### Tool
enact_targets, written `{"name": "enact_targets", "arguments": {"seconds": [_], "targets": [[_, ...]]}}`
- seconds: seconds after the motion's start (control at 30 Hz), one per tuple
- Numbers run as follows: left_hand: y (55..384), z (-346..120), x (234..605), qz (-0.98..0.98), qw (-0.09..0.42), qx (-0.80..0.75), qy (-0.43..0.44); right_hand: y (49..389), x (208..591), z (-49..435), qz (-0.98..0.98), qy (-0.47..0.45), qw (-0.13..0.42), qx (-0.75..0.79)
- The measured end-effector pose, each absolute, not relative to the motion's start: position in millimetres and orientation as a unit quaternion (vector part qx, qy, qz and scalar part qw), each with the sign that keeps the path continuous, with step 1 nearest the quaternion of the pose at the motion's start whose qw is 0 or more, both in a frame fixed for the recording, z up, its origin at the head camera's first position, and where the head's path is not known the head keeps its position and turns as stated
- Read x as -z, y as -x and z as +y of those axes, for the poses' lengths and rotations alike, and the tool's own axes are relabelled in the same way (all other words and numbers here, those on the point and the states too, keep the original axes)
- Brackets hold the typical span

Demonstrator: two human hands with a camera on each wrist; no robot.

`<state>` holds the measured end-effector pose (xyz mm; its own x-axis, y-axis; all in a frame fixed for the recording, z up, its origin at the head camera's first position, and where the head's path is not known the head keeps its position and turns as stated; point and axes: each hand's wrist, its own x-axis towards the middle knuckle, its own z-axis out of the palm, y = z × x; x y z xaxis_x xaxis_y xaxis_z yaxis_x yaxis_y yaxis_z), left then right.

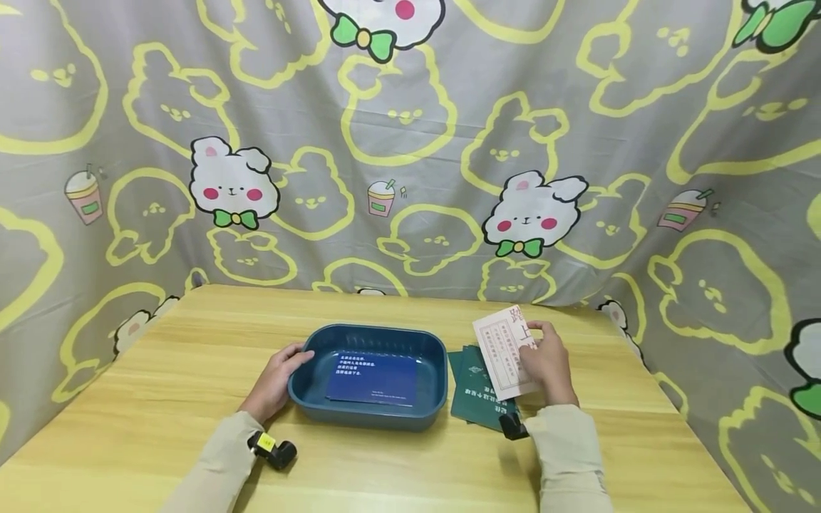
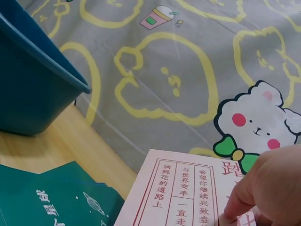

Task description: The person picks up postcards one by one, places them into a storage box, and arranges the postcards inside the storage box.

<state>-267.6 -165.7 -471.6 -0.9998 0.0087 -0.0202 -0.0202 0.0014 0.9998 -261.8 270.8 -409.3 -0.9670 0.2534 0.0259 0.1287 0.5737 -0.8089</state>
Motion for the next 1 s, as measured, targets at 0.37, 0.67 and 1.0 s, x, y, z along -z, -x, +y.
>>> {"name": "enact_targets", "arguments": {"seconds": [0.37,0.67,1.0], "targets": [[269,-167,472,0.705,0.027,-0.709,-0.002,263,404,258,-0.891,0.098,0.089,-0.433],[273,-167,464,0.707,0.031,-0.707,-0.001,265,390,253,-0.893,0.080,0.091,-0.433],[273,-168,467,0.707,0.031,-0.706,-0.008,264,381,250,-0.896,0.054,0.096,-0.431]]}}
